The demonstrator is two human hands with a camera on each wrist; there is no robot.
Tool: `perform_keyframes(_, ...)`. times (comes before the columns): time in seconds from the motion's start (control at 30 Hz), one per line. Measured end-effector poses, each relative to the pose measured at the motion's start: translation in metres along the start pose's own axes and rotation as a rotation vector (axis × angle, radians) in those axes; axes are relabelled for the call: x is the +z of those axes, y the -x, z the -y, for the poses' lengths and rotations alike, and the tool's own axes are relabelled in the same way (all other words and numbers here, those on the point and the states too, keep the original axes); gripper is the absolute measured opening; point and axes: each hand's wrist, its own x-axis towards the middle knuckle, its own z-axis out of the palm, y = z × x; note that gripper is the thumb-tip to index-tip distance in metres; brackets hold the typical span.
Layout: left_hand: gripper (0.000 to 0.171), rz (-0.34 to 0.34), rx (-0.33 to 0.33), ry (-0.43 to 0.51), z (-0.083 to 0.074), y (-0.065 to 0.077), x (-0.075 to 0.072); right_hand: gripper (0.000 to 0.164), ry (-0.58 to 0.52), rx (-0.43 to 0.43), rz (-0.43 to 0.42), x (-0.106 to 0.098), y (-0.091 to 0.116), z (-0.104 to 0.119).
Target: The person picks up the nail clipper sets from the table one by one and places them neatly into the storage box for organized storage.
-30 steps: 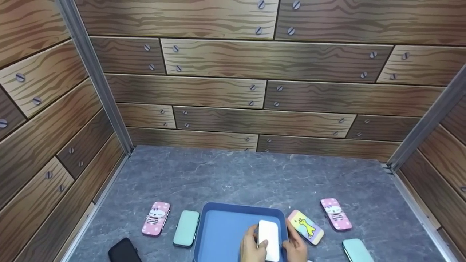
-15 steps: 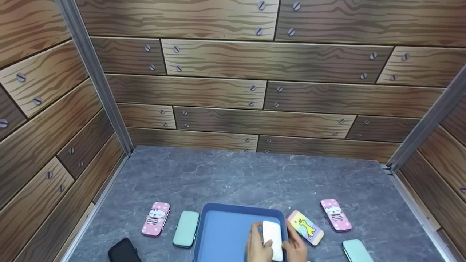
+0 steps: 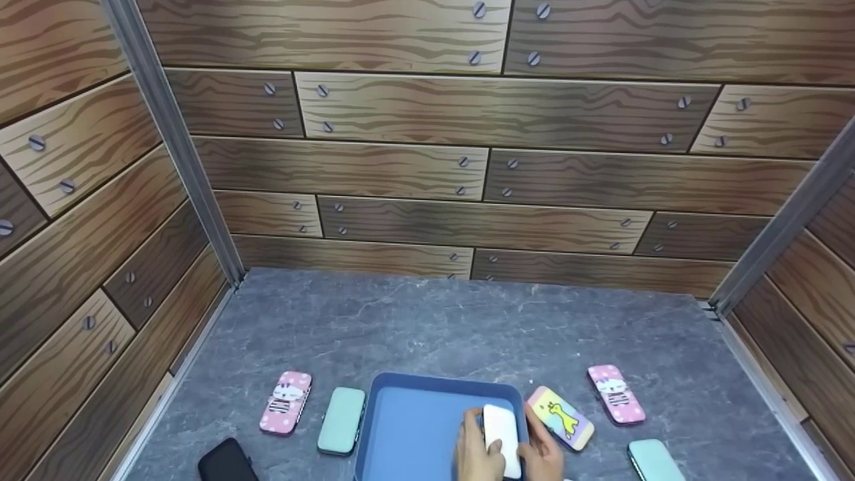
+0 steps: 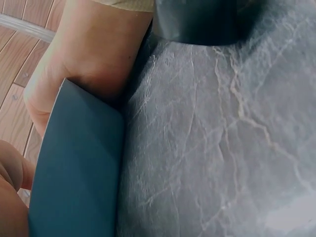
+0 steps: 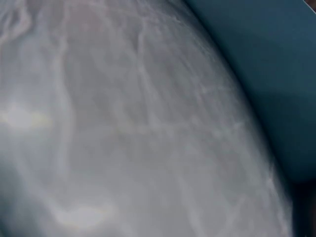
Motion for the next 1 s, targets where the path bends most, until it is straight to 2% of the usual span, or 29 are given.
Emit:
perform_keyframes(0.2, 0.047, 0.011, -0.045, 0.0, -0.0022, -0.0011, 0.001, 0.073, -0.018, 0.01, 0.003, -0.0002, -0.0005, 0.0001)
perform_keyframes(0.3, 0.047, 0.02, -0.088, -0.046, -0.0042, -0.0019, 0.0011, 0.073, -0.021, 0.008, 0.005, -0.0004, -0.0012, -0.0001)
perform_keyframes(0.37, 0.046, 0.033, -0.089, -0.096, -0.0048, -0.0026, 0.0006, 0.073, -0.036, 0.002, 0.005, -0.0005, -0.0012, -0.0001)
perform_keyframes(0.67, 0.048, 0.045, 0.07, -0.306, -0.0047, -0.0033, -0.0018, 0.073, -0.024, 0.02, 0.002, -0.0012, 0.0002, 0.0038)
perform_keyframes(0.8, 0.051, 0.075, 0.079, -0.355, -0.0056, -0.0049, -0.0027, 0.074, -0.019, 0.019, 0.012, -0.001, 0.0002, 0.0037)
perform_keyframes(1.0, 0.055, 0.129, 0.058, -0.462, -0.0049, -0.0044, -0.0018, 0.074, -0.014, 0.032, 0.001, -0.0006, -0.0008, 0.0012)
